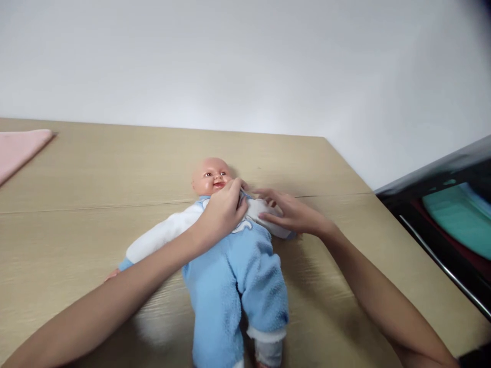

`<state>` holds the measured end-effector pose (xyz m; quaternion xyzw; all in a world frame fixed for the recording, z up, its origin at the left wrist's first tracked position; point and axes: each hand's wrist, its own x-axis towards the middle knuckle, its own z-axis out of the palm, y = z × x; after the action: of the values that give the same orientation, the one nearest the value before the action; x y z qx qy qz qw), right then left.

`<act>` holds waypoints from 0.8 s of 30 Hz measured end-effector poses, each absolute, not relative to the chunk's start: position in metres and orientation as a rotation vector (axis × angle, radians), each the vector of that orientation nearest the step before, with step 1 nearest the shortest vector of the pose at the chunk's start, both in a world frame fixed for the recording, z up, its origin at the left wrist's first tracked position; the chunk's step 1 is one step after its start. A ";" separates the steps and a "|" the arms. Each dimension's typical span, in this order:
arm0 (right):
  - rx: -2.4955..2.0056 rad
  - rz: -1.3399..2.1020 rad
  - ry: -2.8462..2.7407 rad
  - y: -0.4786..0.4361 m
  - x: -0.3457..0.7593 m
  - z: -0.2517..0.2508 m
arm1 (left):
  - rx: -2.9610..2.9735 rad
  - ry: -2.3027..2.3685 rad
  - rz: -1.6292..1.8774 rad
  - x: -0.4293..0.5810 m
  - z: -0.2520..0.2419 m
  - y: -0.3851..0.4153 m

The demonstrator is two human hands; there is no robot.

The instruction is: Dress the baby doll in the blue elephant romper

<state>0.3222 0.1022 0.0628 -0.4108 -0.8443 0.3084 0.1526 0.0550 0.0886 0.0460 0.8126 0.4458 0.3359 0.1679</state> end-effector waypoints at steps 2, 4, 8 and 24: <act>-1.283 0.563 -2.459 0.085 0.336 0.062 | 2.327 1.266 0.949 0.054 0.044 0.090; -1.336 0.289 -2.375 0.070 0.345 0.056 | 2.348 1.261 0.939 0.054 0.043 0.090; -1.173 0.200 -2.198 0.033 0.340 0.041 | 2.463 1.162 0.937 0.054 0.050 0.086; -1.321 0.326 -1.956 0.016 0.306 0.011 | 2.534 0.780 0.643 0.056 0.062 0.074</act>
<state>0.3060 0.0162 0.0112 -0.5151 -0.7625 0.1269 0.3704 0.0559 0.0735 0.0623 0.9090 0.2797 0.2308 0.2053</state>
